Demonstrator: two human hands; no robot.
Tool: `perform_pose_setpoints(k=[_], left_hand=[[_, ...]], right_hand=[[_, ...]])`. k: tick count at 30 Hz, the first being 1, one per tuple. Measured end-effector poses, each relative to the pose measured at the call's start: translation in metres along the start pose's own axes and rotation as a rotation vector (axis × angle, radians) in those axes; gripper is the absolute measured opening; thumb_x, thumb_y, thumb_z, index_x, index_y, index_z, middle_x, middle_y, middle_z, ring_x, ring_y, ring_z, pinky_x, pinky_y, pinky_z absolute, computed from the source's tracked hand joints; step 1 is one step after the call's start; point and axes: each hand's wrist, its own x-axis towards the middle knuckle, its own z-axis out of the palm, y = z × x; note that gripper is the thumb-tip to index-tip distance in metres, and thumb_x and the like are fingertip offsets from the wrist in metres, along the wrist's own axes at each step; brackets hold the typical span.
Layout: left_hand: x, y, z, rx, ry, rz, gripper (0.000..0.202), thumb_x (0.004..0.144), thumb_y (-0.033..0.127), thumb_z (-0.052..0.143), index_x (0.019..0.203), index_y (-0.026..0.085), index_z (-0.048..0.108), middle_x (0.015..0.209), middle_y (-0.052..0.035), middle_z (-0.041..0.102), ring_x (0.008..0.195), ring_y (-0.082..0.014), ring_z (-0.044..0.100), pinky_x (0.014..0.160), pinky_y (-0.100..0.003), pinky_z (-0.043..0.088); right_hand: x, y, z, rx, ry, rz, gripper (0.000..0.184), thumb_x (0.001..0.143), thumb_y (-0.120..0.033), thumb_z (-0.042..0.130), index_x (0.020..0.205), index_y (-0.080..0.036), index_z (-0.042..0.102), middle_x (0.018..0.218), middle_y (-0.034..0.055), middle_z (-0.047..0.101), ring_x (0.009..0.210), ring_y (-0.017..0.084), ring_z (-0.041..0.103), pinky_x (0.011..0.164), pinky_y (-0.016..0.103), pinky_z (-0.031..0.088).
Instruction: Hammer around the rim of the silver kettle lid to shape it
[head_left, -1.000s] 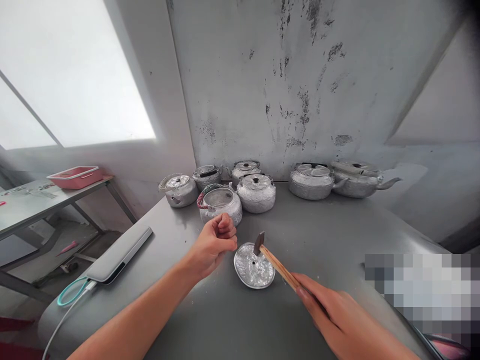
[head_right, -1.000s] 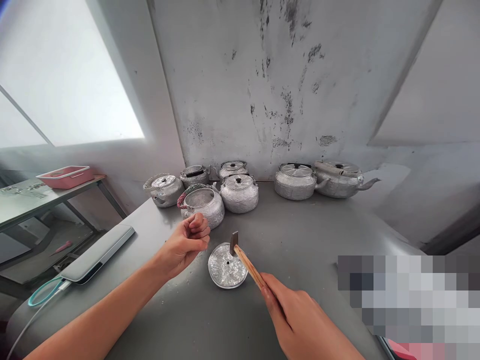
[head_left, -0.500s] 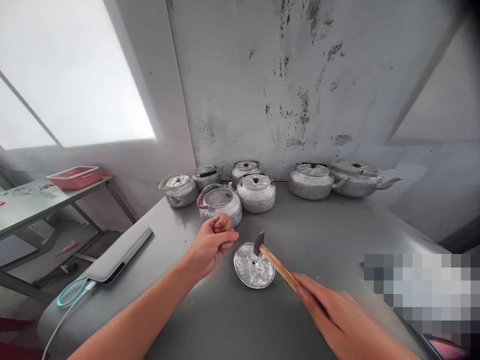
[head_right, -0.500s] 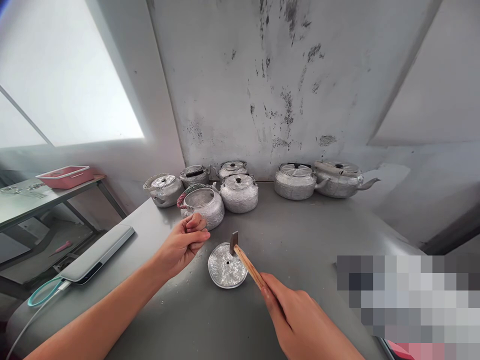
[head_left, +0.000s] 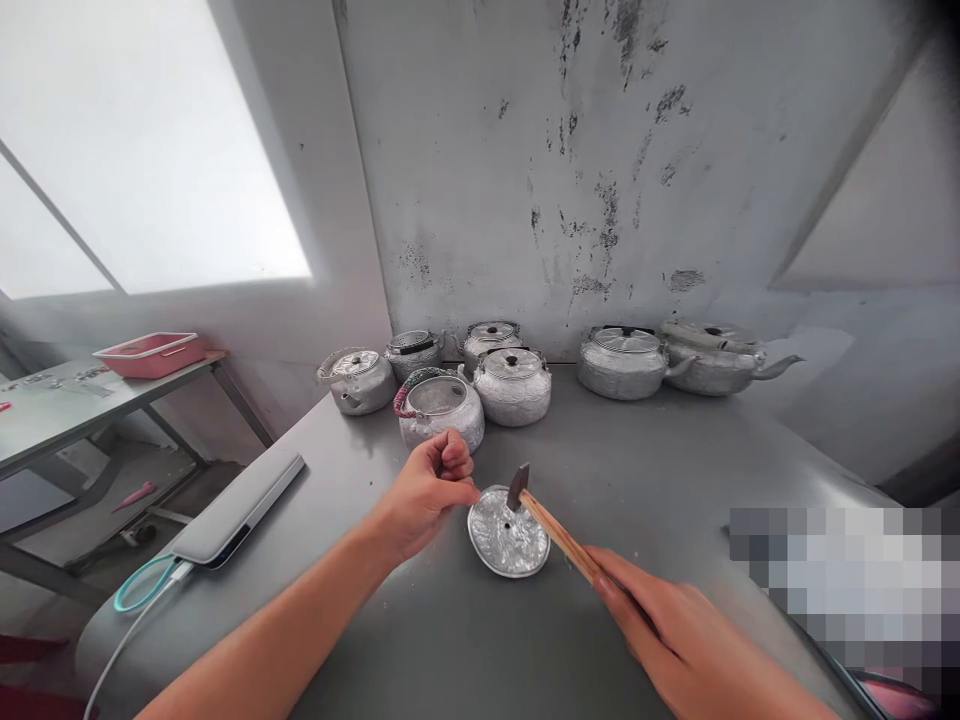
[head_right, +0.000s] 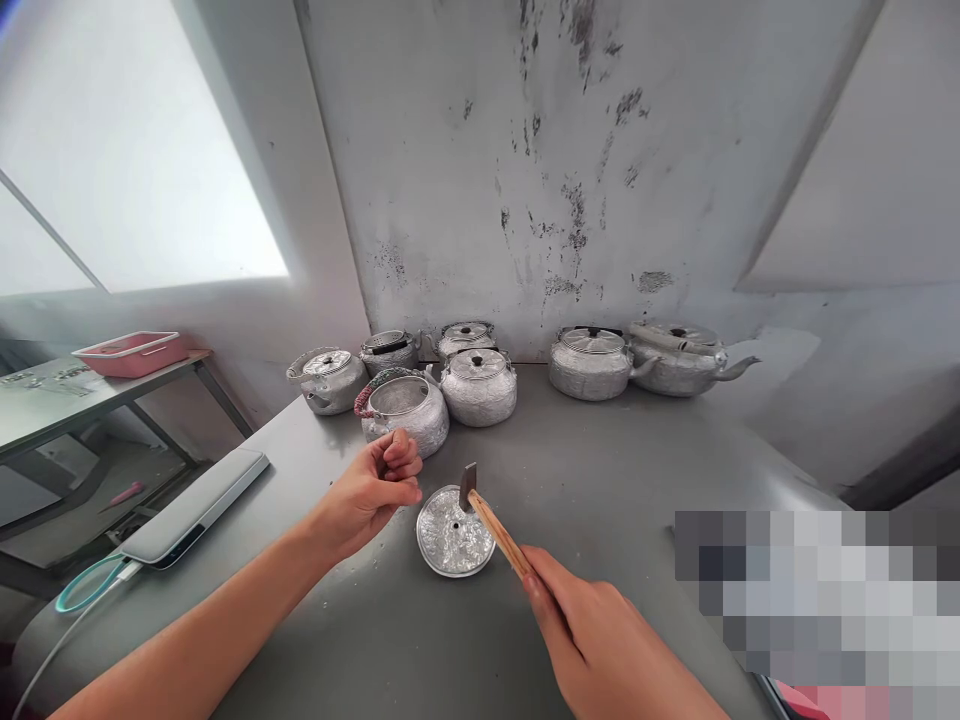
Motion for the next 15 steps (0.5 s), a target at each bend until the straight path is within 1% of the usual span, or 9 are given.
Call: perform_pose_setpoints(k=[2,5,8,12,15], left_hand=[[0.0001,0.0004,0.0000,-0.021,-0.017,-0.005,0.050,0.056,-0.010,0.064,0.072,0.021,0.029,0.074,0.0063,0.026,0.061,-0.0068,0.019,0.052,-0.021,0.017],[-0.0003,0.0007,-0.0005,-0.046,-0.034,-0.005,0.051,0.054,-0.010,0.064,0.073,0.021,0.028,0.076,0.0058,0.028,0.061,-0.0062,0.021,0.051,-0.021,0.015],[-0.0011,0.0008,-0.0004,-0.064,-0.032,0.009,0.051,0.053,-0.009,0.065,0.073,0.021,0.029,0.076,0.0057,0.029,0.063,-0.0062,0.024,0.052,-0.021,0.018],[-0.0010,0.0005,0.0006,-0.044,-0.009,0.005,0.050,0.056,-0.006,0.067,0.072,0.021,0.028,0.074,0.0064,0.027,0.062,-0.0062,0.025,0.053,-0.021,0.021],[0.0000,0.0003,0.0013,0.004,0.014,-0.007,0.049,0.060,-0.002,0.069,0.071,0.021,0.027,0.072,0.0070,0.026,0.059,-0.0059,0.023,0.051,-0.021,0.019]], right_hand=[[0.0000,0.0009,0.0005,-0.007,0.001,0.012,0.039,0.101,-0.046,0.035,0.095,-0.034,0.072,0.070,0.0007,0.075,0.074,0.029,0.074,0.074,0.037,0.056],[-0.0001,0.0014,0.0011,-0.026,-0.011,0.032,0.039,0.102,-0.046,0.035,0.097,-0.035,0.071,0.074,0.0011,0.076,0.086,0.030,0.075,0.072,0.035,0.055],[-0.0002,0.0006,0.0012,-0.032,-0.045,0.040,0.040,0.103,-0.048,0.031,0.098,-0.034,0.068,0.080,0.0016,0.075,0.097,0.030,0.074,0.069,0.033,0.054],[0.0002,0.0004,0.0014,-0.044,-0.072,0.049,0.042,0.104,-0.049,0.027,0.097,-0.034,0.066,0.084,0.0024,0.074,0.113,0.032,0.069,0.066,0.033,0.052],[0.0006,0.0010,0.0010,-0.044,-0.074,0.049,0.040,0.104,-0.049,0.028,0.103,-0.035,0.065,0.085,0.0024,0.075,0.113,0.032,0.068,0.065,0.034,0.052]])
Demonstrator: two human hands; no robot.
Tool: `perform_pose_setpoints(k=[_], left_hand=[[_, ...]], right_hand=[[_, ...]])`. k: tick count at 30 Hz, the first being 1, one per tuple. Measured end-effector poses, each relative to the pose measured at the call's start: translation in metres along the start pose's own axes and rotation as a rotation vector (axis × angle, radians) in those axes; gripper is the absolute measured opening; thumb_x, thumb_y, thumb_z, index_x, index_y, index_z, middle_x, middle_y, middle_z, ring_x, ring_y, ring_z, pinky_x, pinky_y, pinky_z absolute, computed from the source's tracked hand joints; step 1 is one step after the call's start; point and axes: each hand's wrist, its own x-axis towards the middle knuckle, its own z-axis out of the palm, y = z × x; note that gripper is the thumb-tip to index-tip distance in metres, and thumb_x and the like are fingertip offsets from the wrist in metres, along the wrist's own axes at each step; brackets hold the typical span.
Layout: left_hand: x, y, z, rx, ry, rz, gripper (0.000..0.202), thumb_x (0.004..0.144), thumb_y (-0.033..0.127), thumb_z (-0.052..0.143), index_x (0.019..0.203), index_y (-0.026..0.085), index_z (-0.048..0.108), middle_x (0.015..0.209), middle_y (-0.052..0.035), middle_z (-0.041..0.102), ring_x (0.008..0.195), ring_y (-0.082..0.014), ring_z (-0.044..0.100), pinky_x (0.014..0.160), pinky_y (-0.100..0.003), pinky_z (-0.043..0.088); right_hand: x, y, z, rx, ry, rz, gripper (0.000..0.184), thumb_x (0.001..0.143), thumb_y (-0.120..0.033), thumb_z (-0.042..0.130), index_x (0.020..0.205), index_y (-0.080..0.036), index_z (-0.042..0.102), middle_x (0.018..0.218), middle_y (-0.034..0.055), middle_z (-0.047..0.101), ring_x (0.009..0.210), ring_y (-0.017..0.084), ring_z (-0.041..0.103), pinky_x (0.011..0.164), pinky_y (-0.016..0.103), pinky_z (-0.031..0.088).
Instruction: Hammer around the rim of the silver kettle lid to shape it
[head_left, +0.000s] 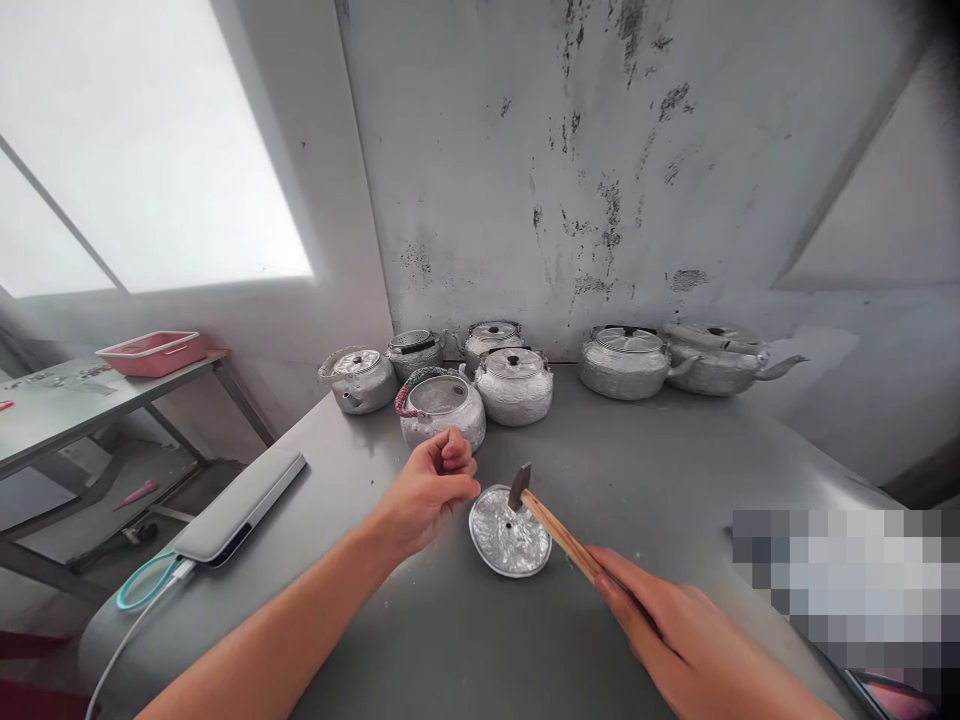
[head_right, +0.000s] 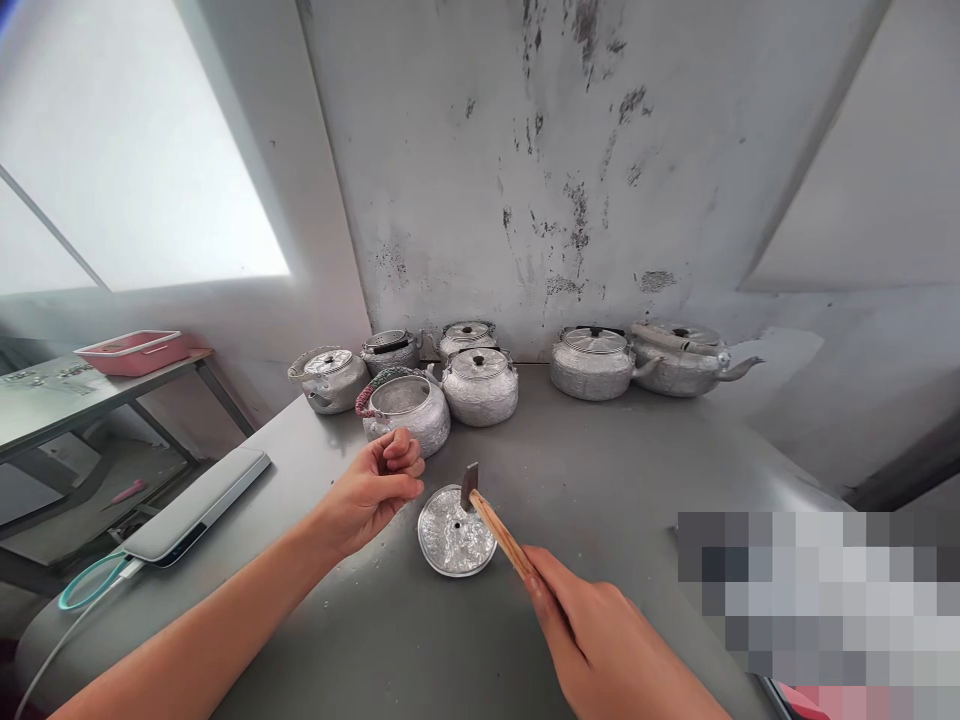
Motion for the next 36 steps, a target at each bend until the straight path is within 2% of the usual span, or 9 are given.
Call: perform_pose_setpoints(k=[8,13,19,20,22,25,28,32,36], left_hand=[[-0.001,0.000,0.002,0.112,-0.022,-0.025,0.049,0.064,0.006,0.069,0.069,0.022,0.024,0.068,0.0082,0.022,0.055,-0.0062,0.017,0.046,-0.022,0.012],[0.005,-0.011,-0.006,0.640,0.017,0.104,0.023,0.077,0.014,0.055,0.074,0.023,0.034,0.062,0.0084,0.030,0.052,-0.0082,0.031,0.050,-0.023,0.026],[-0.003,-0.010,-0.004,0.924,-0.006,0.201,0.021,0.073,0.012,0.065,0.089,0.021,0.055,0.092,-0.0011,0.056,0.087,-0.0177,0.051,0.077,-0.029,0.040],[-0.005,-0.009,-0.002,1.009,-0.035,0.198,0.028,0.076,0.021,0.069,0.102,0.022,0.057,0.105,-0.0040,0.059,0.098,-0.0215,0.053,0.086,-0.033,0.041],[-0.008,-0.011,-0.002,1.145,-0.135,0.150,0.071,0.071,0.045,0.081,0.132,0.026,0.050,0.134,-0.0094,0.053,0.123,-0.0311,0.047,0.104,-0.045,0.036],[-0.009,-0.019,-0.005,1.312,-0.232,0.135,0.108,0.056,0.063,0.086,0.147,0.029,0.039,0.148,-0.0124,0.044,0.134,-0.0390,0.038,0.114,-0.056,0.023],[-0.006,-0.026,-0.010,1.373,-0.215,0.162,0.099,0.053,0.068,0.085,0.137,0.027,0.053,0.134,-0.0120,0.052,0.122,-0.0372,0.047,0.109,-0.054,0.032],[-0.003,-0.027,-0.012,1.389,-0.186,0.163,0.094,0.050,0.069,0.085,0.129,0.024,0.061,0.118,-0.0099,0.055,0.110,-0.0343,0.051,0.103,-0.050,0.038],[-0.002,-0.027,-0.012,1.379,-0.170,0.148,0.094,0.049,0.065,0.086,0.129,0.022,0.061,0.115,-0.0097,0.053,0.110,-0.0343,0.051,0.101,-0.048,0.041]], right_hand=[[-0.001,0.000,0.001,0.015,-0.032,0.024,0.036,0.104,-0.048,0.027,0.102,-0.036,0.061,0.091,0.0006,0.074,0.122,0.031,0.063,0.069,0.034,0.052],[-0.001,0.006,0.002,-0.018,0.001,0.015,0.034,0.104,-0.047,0.029,0.100,-0.036,0.061,0.092,0.0008,0.074,0.119,0.031,0.064,0.069,0.035,0.052],[0.000,0.003,0.001,-0.017,0.063,-0.026,0.035,0.102,-0.047,0.034,0.096,-0.035,0.067,0.078,0.0014,0.074,0.098,0.031,0.073,0.060,0.033,0.051],[0.000,0.002,0.001,-0.013,0.062,-0.029,0.035,0.102,-0.047,0.034,0.096,-0.035,0.067,0.079,0.0014,0.075,0.097,0.030,0.073,0.060,0.033,0.052],[0.001,0.004,0.002,-0.027,0.059,-0.010,0.036,0.102,-0.048,0.033,0.098,-0.035,0.066,0.084,0.0017,0.076,0.100,0.030,0.072,0.061,0.033,0.053],[0.002,0.010,0.006,-0.088,0.082,0.018,0.034,0.101,-0.048,0.034,0.098,-0.034,0.065,0.098,0.0036,0.077,0.107,0.031,0.070,0.063,0.034,0.053],[0.002,0.014,0.007,-0.113,0.094,0.017,0.035,0.100,-0.049,0.035,0.091,-0.031,0.065,0.102,0.0048,0.077,0.100,0.030,0.072,0.061,0.032,0.052],[0.002,0.005,0.003,-0.017,0.041,0.000,0.038,0.101,-0.052,0.037,0.084,-0.028,0.062,0.085,0.0015,0.076,0.080,0.023,0.072,0.062,0.029,0.052],[0.001,-0.013,-0.001,0.237,-0.121,0.146,0.032,0.097,-0.052,0.044,0.100,-0.026,0.062,0.069,-0.0025,0.069,0.048,0.014,0.064,0.042,0.022,0.045]])
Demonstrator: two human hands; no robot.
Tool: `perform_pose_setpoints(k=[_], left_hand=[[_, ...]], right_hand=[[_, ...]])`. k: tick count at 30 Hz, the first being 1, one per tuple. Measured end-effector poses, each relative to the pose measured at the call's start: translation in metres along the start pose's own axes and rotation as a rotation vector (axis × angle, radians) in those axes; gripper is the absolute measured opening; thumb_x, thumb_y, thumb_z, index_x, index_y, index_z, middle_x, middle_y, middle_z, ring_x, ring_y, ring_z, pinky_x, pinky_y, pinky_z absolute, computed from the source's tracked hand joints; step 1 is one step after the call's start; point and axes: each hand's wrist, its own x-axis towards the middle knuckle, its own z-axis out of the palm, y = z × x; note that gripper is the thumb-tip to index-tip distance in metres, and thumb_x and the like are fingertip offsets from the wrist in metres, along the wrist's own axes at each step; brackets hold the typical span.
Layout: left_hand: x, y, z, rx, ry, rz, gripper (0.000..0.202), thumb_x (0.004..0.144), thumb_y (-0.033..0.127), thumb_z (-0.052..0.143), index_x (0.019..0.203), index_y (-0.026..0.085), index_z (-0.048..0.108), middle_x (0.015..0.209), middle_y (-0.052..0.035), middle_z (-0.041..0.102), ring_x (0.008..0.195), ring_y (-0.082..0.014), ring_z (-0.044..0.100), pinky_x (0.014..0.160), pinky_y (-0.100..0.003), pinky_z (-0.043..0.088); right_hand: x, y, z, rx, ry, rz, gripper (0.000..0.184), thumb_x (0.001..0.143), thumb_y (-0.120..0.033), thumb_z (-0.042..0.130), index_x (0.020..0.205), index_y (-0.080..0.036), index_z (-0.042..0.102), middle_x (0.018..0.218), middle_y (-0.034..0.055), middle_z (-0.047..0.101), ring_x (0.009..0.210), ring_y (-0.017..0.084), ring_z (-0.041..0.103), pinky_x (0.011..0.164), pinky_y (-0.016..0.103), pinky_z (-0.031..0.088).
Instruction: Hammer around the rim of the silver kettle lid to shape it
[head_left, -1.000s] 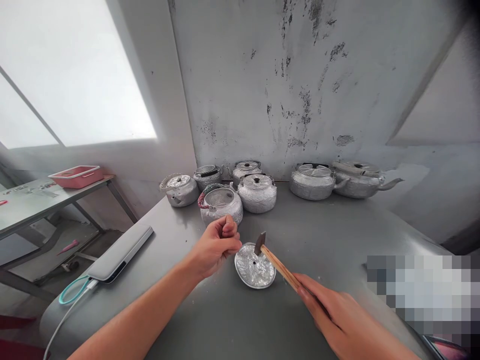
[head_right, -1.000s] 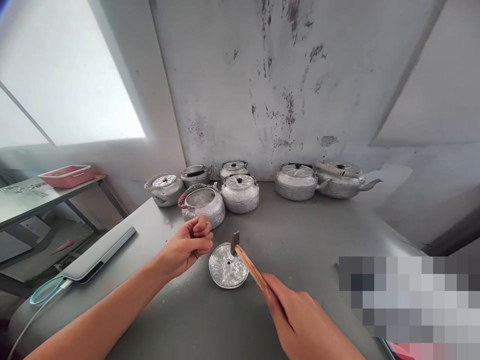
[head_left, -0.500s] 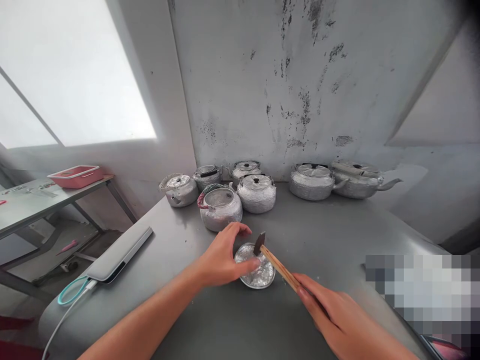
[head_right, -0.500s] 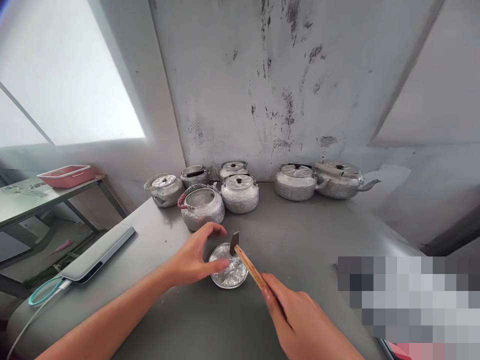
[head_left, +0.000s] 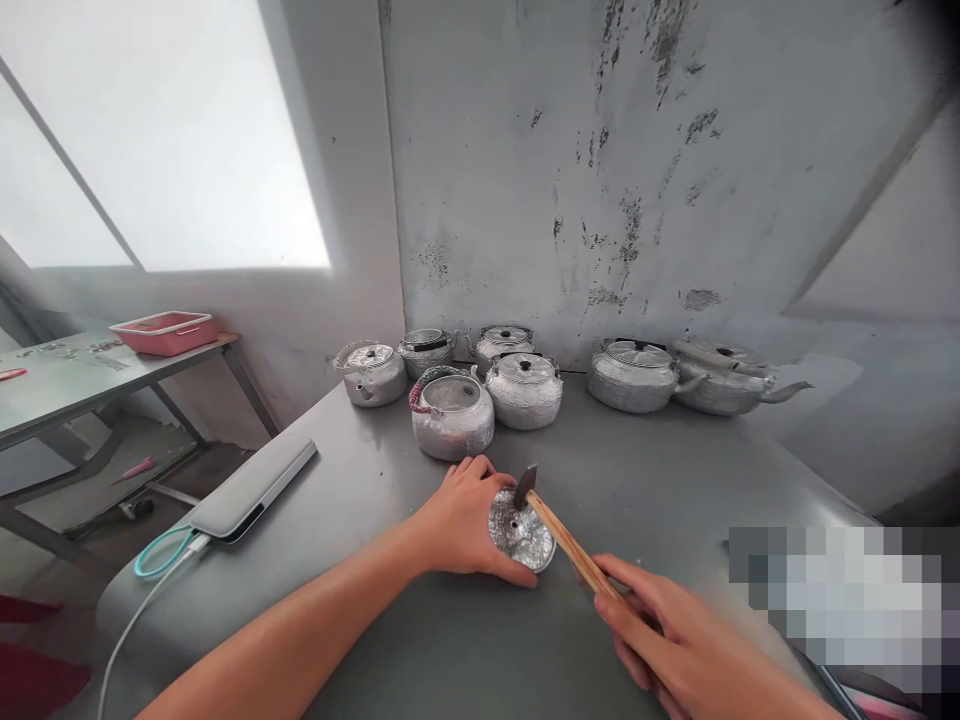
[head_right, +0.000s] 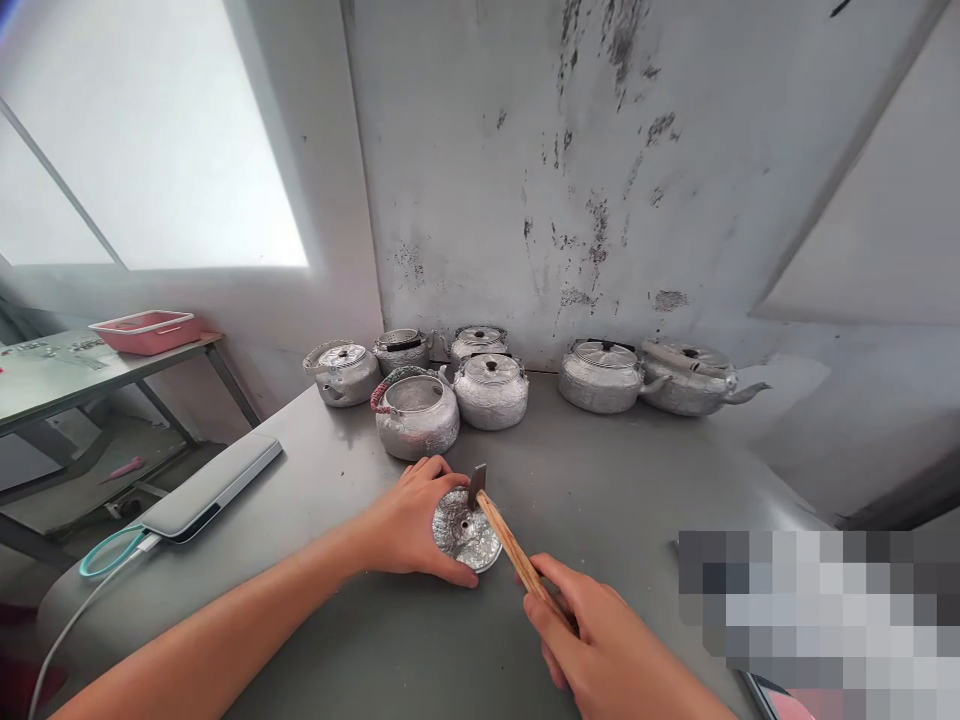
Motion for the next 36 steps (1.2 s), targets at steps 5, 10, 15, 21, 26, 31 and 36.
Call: perform_pose_setpoints(k=[5,10,15,21,26,31,36], left_hand=[[0.000,-0.003,0.003,0.010,0.028,0.019,0.090,0.048,0.064,0.086,0.124,0.023,0.062,0.113,-0.0088,0.053,0.107,-0.0338,0.052,0.102,-0.050,0.038],[-0.001,-0.003,0.003,0.021,0.035,0.013,0.080,0.047,0.065,0.086,0.111,0.023,0.064,0.110,-0.0094,0.054,0.105,-0.0342,0.052,0.099,-0.052,0.039],[-0.001,-0.002,0.003,0.057,0.041,0.017,0.075,0.048,0.069,0.083,0.102,0.021,0.063,0.108,-0.0097,0.053,0.103,-0.0333,0.051,0.097,-0.051,0.040],[0.001,-0.003,0.006,0.086,0.043,0.021,0.076,0.046,0.068,0.083,0.103,0.022,0.064,0.102,-0.0084,0.053,0.099,-0.0321,0.053,0.092,-0.047,0.043],[0.001,-0.003,0.008,0.083,0.061,0.024,0.083,0.047,0.067,0.084,0.113,0.022,0.064,0.106,-0.0089,0.054,0.100,-0.0313,0.054,0.094,-0.046,0.043],[0.001,-0.002,0.008,0.093,0.062,0.027,0.086,0.047,0.068,0.083,0.117,0.022,0.063,0.107,-0.0083,0.054,0.102,-0.0304,0.055,0.096,-0.045,0.044],[0.001,0.000,0.006,0.089,0.039,0.009,0.081,0.048,0.069,0.083,0.113,0.023,0.065,0.108,-0.0070,0.055,0.106,-0.0305,0.055,0.097,-0.045,0.044]], right_hand=[[-0.002,-0.032,-0.006,0.260,-0.161,0.142,0.061,0.092,-0.045,0.052,0.148,-0.029,0.033,0.063,-0.0059,0.068,0.028,0.011,0.056,0.032,0.019,0.039],[0.001,-0.057,-0.014,0.364,-0.193,0.108,0.055,0.091,-0.034,0.053,0.143,-0.036,0.034,0.081,-0.0053,0.072,0.028,0.004,0.049,0.033,0.015,0.033],[0.008,-0.052,-0.016,0.627,-0.286,-0.039,0.037,0.086,-0.027,0.043,0.121,-0.023,0.053,0.084,0.0017,0.071,0.051,0.011,0.062,0.044,0.019,0.043],[0.013,-0.047,0.001,-0.022,-0.036,-0.355,0.017,0.093,-0.034,0.057,0.107,-0.026,0.051,0.080,-0.0035,0.061,0.067,0.014,0.055,0.057,0.023,0.045],[0.019,-0.032,0.016,-0.290,0.241,-0.521,0.018,0.101,-0.033,0.043,0.088,-0.026,0.052,0.073,-0.0031,0.060,0.059,0.014,0.053,0.061,0.025,0.045],[0.024,-0.017,0.016,-0.264,0.339,-0.621,0.022,0.102,-0.029,0.038,0.113,-0.026,0.057,0.094,0.0017,0.071,0.077,0.016,0.068,0.071,0.027,0.052],[0.026,-0.012,0.015,-0.272,0.344,-0.772,0.023,0.101,-0.021,0.039,0.116,-0.028,0.056,0.095,0.0015,0.067,0.079,0.015,0.067,0.072,0.026,0.053]])
